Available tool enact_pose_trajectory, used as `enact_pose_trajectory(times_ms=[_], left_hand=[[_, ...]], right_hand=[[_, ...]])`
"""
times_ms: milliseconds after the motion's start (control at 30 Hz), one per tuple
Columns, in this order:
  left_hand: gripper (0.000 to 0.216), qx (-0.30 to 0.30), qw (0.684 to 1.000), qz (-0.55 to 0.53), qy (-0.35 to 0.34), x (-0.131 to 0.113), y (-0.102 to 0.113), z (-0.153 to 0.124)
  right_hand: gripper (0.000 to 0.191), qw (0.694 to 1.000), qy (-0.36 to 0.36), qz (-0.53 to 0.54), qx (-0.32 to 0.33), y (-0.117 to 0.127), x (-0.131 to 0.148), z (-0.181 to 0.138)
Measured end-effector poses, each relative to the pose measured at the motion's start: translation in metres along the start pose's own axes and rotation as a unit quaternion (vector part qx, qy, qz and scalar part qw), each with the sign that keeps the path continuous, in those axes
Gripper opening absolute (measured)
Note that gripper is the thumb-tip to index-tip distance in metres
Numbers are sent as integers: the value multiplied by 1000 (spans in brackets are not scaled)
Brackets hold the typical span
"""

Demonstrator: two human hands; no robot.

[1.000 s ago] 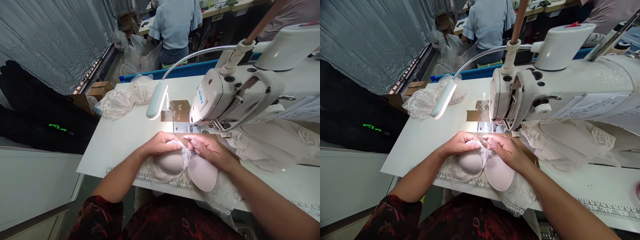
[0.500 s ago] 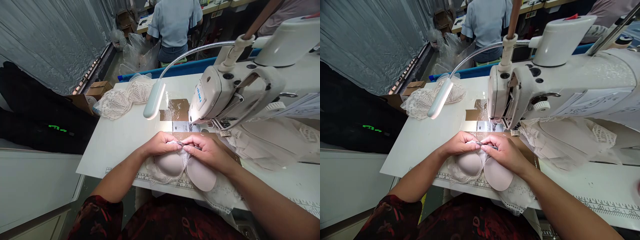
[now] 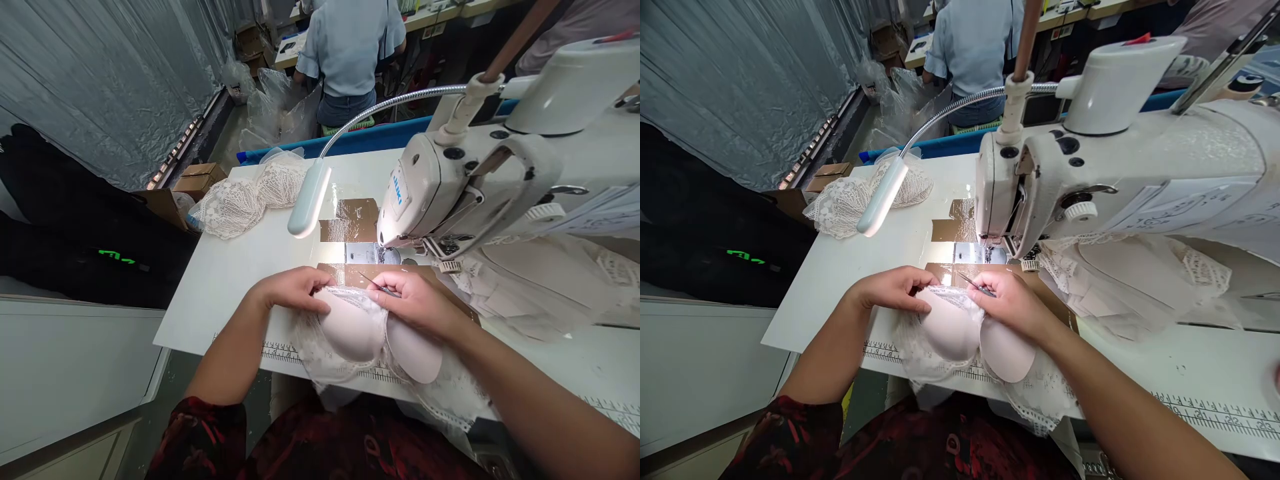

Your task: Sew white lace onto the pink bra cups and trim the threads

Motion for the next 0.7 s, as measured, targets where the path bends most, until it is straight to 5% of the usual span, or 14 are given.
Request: enact_pose_trajectory(times_ms=[133,233,367,500,700], left_hand=[[23,-96,995,-13,10,4,17,-7],[21,-137,990,-33,2,2,18,-5],[24,-141,988,-58,-13,-1,11,0],[30,-161,984,-78,-19,-3,6,8],[34,-154,977,-141,38,1,-8,22]], right_hand=[[32,998,7,13,65,-7,3,-2],[35,997,4,64,32,-7,3,-1],[25,997,28,72,-22,-2,3,-1],[15,997,36,61,-7,-4,4,-2],[19,997,51,35,-34,-1,4,-2]])
Point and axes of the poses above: each hand's wrist, its own z-axis towards the middle knuckle, its own y-axis out of the back of the hand, x = y × z, the point moved 6 cm from there along z, towards the middle knuckle, and after that the axes turned 9 degrees about z, right-handed, at the moved point
